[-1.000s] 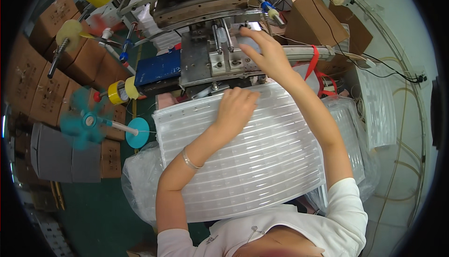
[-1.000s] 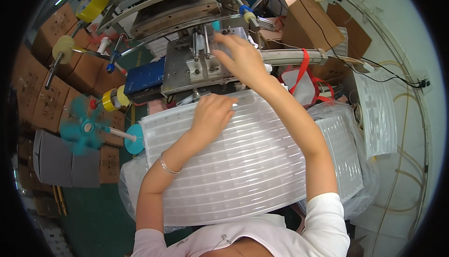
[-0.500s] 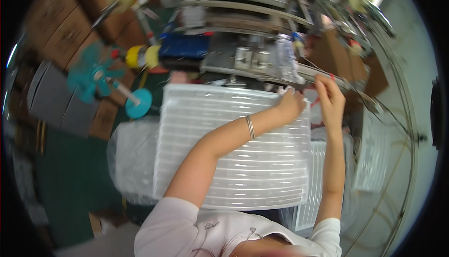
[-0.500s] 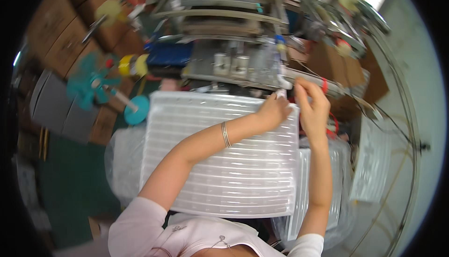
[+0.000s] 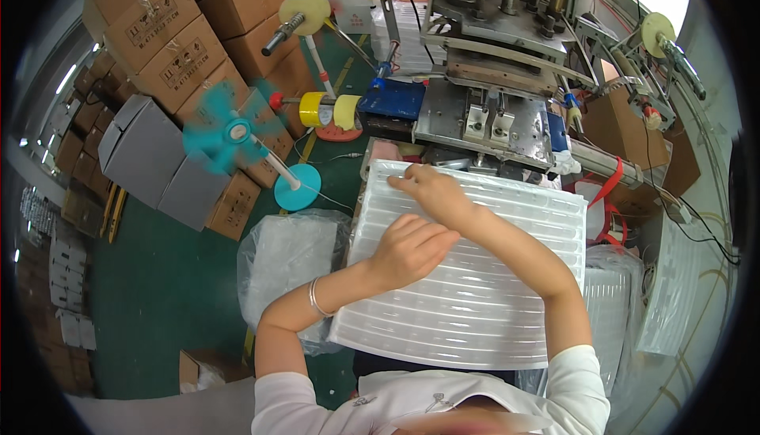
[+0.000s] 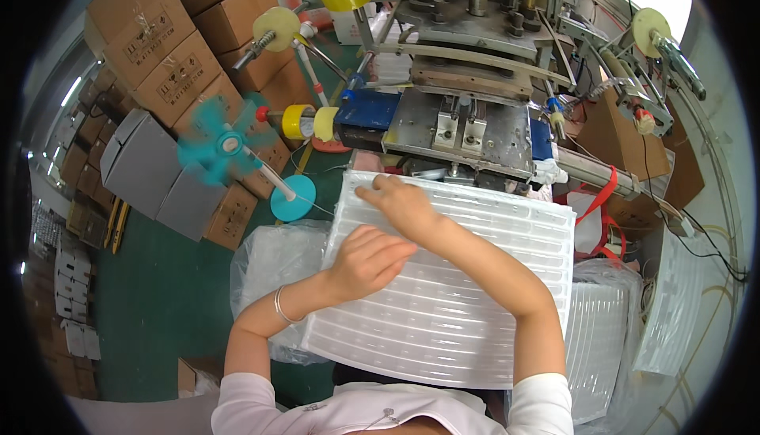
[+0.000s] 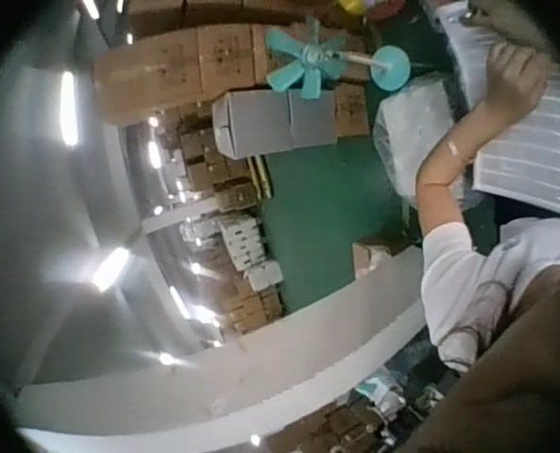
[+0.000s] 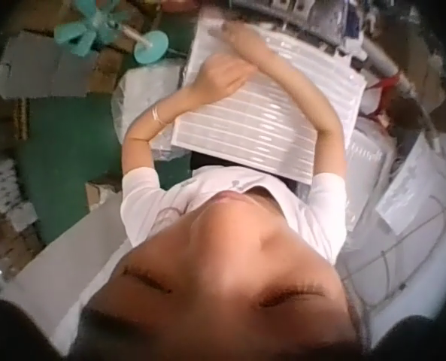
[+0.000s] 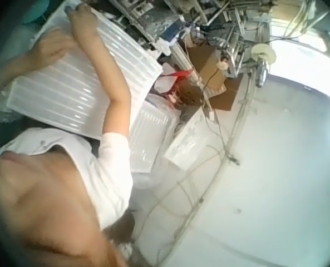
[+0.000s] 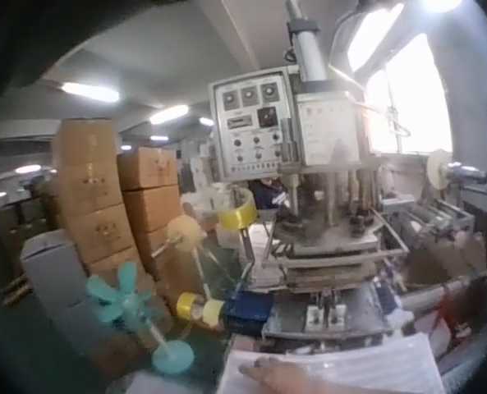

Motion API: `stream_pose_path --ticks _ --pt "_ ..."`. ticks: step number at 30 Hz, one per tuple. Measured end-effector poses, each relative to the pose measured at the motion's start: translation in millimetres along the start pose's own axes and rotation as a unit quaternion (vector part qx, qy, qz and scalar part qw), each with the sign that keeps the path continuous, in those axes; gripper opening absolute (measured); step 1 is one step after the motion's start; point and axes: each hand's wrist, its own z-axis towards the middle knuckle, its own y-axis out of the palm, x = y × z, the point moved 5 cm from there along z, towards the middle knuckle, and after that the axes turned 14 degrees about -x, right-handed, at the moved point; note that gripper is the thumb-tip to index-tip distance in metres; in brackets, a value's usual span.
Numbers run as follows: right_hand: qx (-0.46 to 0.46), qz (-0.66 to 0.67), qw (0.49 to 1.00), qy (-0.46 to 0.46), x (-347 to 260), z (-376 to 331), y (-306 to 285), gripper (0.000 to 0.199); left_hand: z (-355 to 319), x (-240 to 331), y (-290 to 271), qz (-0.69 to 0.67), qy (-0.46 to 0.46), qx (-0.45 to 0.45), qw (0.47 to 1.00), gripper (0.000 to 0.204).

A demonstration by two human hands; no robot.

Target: Placing small plastic components into a large grid tray at a factory assembly station.

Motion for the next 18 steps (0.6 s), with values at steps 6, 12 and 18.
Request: stream_pose_path --ticks 6,12,18 --pt "-0.163 -0.089 0.983 0.007 3.0 18.9 44.7 0.024 0.1 -28.6 -42.8 0.027 -0.069 0.090 0.993 0.021" --pt "-0.023 0.143 0.987 0.075 12.1 -22.4 -32.0 0.033 20.9 -72.5 -26.6 0.028 -0.161 0.142 0.976 0.022" --pt "0.115 0.231 0.943 0.210 66.3 -96.5 -117.6 0.017 118.1 -92.1 17.5 0.107 -0.144 0.126 0.976 0.028"
